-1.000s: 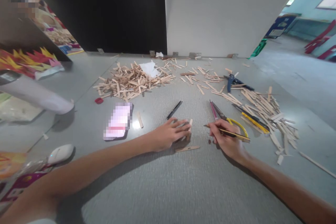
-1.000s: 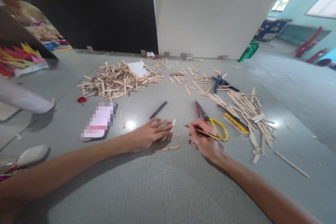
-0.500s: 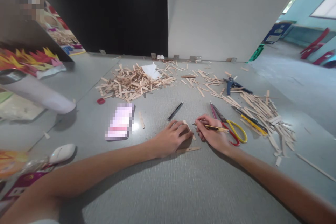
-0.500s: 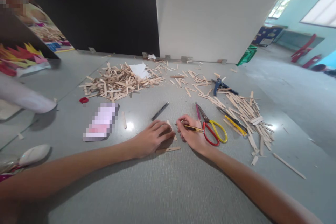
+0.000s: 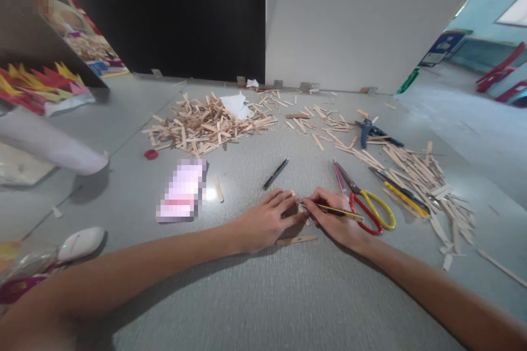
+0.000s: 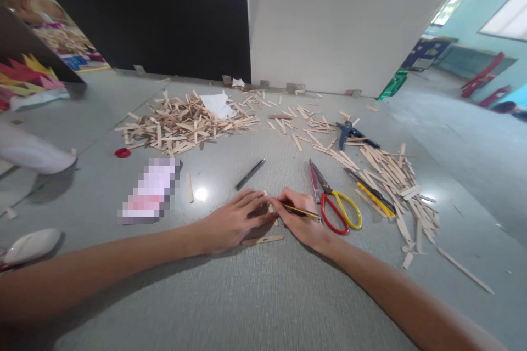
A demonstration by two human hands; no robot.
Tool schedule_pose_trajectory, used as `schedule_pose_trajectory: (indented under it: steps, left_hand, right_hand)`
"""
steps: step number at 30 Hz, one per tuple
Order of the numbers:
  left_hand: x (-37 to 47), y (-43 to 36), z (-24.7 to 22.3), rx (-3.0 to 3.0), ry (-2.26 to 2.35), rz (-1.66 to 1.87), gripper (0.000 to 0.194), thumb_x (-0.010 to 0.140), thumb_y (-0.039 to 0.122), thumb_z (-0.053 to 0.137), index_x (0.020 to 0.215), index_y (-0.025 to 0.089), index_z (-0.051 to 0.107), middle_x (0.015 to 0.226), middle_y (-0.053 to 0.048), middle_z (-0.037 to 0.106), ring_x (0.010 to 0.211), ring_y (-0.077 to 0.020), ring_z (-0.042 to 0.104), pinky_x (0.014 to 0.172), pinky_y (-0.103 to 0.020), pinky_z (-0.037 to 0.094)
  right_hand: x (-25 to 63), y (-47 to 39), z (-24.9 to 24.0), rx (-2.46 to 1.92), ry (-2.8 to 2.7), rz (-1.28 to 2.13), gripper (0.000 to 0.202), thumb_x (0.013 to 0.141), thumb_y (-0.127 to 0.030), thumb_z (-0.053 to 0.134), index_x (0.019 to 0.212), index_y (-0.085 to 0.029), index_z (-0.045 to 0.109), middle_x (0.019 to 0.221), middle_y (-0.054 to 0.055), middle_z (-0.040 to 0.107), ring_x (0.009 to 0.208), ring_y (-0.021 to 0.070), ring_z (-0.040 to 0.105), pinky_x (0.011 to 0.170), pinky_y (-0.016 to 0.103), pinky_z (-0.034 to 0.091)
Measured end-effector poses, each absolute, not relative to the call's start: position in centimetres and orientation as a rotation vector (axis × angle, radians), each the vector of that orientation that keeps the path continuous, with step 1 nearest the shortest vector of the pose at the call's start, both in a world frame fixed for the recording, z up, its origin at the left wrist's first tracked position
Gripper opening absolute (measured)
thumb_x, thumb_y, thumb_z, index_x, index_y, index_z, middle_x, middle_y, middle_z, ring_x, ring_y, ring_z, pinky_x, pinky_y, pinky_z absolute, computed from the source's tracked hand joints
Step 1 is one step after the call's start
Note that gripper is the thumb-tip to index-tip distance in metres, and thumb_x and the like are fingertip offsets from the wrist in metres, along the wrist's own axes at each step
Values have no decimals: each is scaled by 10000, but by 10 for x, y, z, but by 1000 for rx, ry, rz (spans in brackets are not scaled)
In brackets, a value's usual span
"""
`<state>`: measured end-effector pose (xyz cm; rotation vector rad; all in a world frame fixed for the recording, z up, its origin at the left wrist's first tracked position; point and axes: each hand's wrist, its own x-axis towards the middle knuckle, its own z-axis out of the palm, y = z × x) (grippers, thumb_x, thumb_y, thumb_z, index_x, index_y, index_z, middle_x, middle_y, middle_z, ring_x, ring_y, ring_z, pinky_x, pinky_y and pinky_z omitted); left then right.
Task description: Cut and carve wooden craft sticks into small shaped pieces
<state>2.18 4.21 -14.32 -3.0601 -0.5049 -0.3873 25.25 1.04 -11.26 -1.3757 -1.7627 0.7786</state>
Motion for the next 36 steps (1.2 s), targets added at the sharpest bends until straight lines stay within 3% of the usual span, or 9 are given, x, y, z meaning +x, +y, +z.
schedule_pose_trajectory:
  steps: [5,11,26,36]
  left_hand:
    - [21,43,-146,-3122,-502,-427,543,1058,193,554,1595,154,490,1582,-261,546,1497,-391,519,1244,-573,400]
    - [20,43,-149,-3139,-484,-440,564,1063,190,562,1614,134,455,1595,-277,521,1495,-388,527,1255,-547,389]
    - [21,43,-149,-3155,-511,-423,548,1060,174,541,1603,153,470,1609,-260,516,1509,-376,512,1255,-543,395]
    - [21,42,-147,-3137,-493,-456,537,1062,198,561,1591,143,481,1590,-269,530,1483,-377,539,1246,-538,405]
  right_hand:
    - [253,12,-112,-1359,-1840,716,431,1017,-435,620,643,-253,506,522,-51,536,490,140,501,485,262,377]
    - [255,14,-113,-1349,-1884,704,396,1023,-386,612,662,-247,530,528,-59,524,492,136,486,501,261,373]
    - [256,15,-116,-1350,-1898,717,412,1049,-447,614,698,-231,615,583,-33,633,529,141,565,508,255,407]
    - [255,14,-114,-1349,-1915,697,413,1048,-427,601,684,-234,590,582,-32,596,535,141,538,524,258,397]
